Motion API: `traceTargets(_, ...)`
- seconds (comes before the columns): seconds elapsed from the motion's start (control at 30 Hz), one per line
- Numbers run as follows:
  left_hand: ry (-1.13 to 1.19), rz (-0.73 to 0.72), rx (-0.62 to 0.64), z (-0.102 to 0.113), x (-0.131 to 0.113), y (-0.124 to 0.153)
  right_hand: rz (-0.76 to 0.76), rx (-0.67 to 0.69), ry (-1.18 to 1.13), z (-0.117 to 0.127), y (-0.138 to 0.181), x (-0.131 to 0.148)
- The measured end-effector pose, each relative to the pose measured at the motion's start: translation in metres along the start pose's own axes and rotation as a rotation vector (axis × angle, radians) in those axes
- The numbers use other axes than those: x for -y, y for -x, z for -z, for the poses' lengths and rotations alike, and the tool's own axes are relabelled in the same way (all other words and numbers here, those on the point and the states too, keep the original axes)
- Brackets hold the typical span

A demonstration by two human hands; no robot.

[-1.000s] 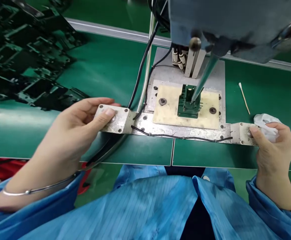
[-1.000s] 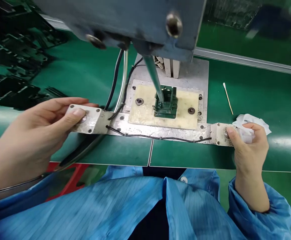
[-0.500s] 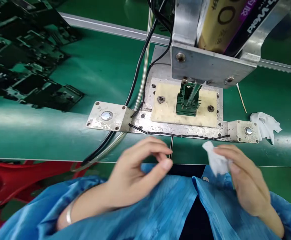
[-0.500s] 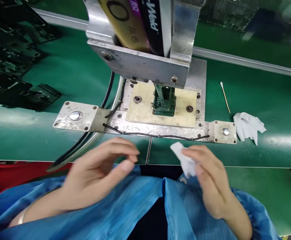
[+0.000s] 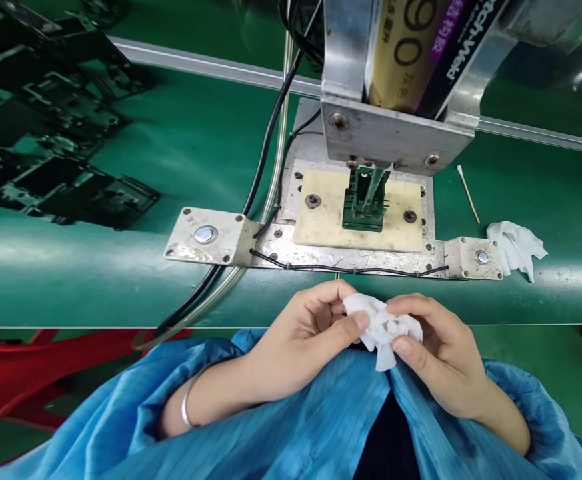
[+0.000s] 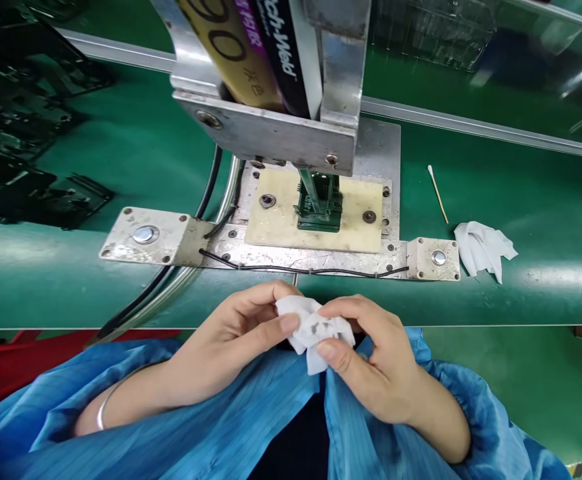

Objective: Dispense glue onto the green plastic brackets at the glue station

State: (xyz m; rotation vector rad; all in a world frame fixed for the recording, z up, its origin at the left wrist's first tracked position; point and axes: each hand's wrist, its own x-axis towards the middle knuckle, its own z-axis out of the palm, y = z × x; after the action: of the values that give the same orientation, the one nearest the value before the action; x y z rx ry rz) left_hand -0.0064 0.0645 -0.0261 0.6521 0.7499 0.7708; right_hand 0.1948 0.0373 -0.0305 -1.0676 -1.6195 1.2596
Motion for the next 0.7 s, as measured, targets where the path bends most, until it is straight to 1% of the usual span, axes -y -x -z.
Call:
traceTargets(0.1,0.017,0.002,0.018,0.001,-0.001,-0.001,-0.105,-0.035,-0.177,0.0,0.0,-0.001)
traceTargets(0.23,0.011,-0.01,0.028,0.004,0.0,-0.002,-0.192,-0.077,-0.249,-0.003,0.001,-0.003)
traceTargets(0.4,-0.055,-0.05,0.018,0.006,0.002,-0.004,-0.166,-0.044,-0.273,-0.006,0.0,-0.008)
traceTargets(0.5,-0.205,-0.112,0.026,0.007,0.003,-0.006,-0.176,-0.028,-0.215,-0.005,-0.002,-0.008)
traceTargets(0.57,-0.4,-0.232,0.021,0.01,0.002,-0.005,-0.171,-0.05,-0.103,-0.001,-0.002,-0.004)
traceTargets(0.6,-0.526,-0.34,0.008,0.013,0.0,-0.003,-0.162,-0.08,-0.039,0.003,-0.002,-0.002)
traceTargets(0.63,-0.662,-0.475,-0.03,0.018,-0.002,0.0,-0.148,-0.131,0.017,0.009,-0.001,0.0)
traceTargets(0.67,-0.789,-0.613,-0.112,0.025,-0.006,0.004,-0.129,-0.213,0.066,0.016,-0.001,0.001)
traceTargets(0.7,-0.886,-0.732,-0.242,0.033,-0.009,0.01,-0.103,-0.336,0.11,0.024,0.0,0.0)
